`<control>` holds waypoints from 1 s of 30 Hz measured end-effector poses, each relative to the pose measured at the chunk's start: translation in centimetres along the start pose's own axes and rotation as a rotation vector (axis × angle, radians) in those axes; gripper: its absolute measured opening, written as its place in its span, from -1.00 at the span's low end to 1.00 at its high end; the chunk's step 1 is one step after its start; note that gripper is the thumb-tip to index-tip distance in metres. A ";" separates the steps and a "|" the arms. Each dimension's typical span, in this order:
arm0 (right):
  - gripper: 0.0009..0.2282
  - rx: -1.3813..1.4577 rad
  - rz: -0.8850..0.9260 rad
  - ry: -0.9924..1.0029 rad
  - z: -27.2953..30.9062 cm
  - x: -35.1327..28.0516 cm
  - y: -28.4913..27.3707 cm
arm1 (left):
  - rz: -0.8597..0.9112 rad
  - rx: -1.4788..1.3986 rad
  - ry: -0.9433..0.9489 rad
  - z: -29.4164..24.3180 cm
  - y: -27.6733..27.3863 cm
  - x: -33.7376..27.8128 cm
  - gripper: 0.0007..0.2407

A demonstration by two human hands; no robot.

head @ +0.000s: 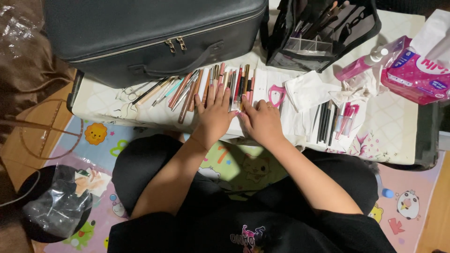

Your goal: The person wipes the inside of a black makeup bag with a tissue, then picks up makeup brushes from a white cloth on the floor and places them into the bag. The person continues to organize and pack the brushes into the bag's compartments.

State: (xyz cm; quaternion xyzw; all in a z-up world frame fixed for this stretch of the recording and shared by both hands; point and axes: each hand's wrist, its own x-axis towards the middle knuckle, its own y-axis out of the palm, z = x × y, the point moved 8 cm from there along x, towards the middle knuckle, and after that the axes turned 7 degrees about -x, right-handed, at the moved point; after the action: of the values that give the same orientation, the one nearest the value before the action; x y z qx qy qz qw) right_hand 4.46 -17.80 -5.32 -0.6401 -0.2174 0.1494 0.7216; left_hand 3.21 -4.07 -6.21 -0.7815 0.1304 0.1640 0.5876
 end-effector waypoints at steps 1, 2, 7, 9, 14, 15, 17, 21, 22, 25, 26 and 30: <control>-0.58 0.000 -0.001 0.001 0.0 0.0 -0.2 | -0.001 0.001 0.001 -0.4 -0.7 -0.4 -0.40; -0.58 -0.004 0.001 0.002 -0.1 0.0 -0.3 | 0.008 -0.039 0.023 -1.1 -1.4 -0.8 -0.41; -0.59 0.013 0.026 0.018 -0.4 -0.2 -0.4 | 0.018 -0.101 0.060 -1.5 0.4 0.4 -0.44; -0.60 0.014 0.020 0.024 -0.6 -0.3 -0.5 | 0.015 -0.082 0.062 -1.3 1.5 1.2 -0.40; -0.60 0.015 0.021 0.030 -1.0 -0.6 -0.4 | 0.033 -0.074 0.038 -1.5 1.6 1.3 -0.38; -0.61 0.017 0.016 0.029 -1.0 -0.6 -0.5 | 0.036 -0.077 0.037 -1.7 1.4 1.2 -0.35; -0.60 0.014 0.012 0.031 -1.3 -0.7 -0.2 | 0.042 -0.065 0.023 -2.0 1.1 1.0 -0.35; -0.60 0.024 0.010 0.040 -1.8 -0.8 0.0 | 0.044 0.001 0.008 -2.1 1.7 1.5 -0.32; -0.60 0.024 0.010 0.046 -1.9 -0.7 0.0 | 0.047 0.003 0.013 -2.2 1.7 1.7 -0.32; -0.61 0.022 0.015 0.056 -2.1 -0.7 0.1 | 0.051 0.000 -0.014 -2.2 1.9 2.1 -0.30; -0.61 0.021 0.008 0.054 -2.2 -0.7 0.1 | 0.047 0.011 -0.020 -2.1 1.8 2.3 -0.29; -0.62 0.050 -0.029 0.043 -2.3 -0.8 -0.3 | -0.009 0.017 -0.035 -2.4 2.4 3.2 -0.21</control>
State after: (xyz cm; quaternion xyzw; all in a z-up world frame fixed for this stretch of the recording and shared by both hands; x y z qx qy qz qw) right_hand 4.96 -20.20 -5.28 -0.6219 -0.2072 0.1304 0.7439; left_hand 5.44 -7.04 -9.06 -0.7742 0.1177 0.1739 0.5971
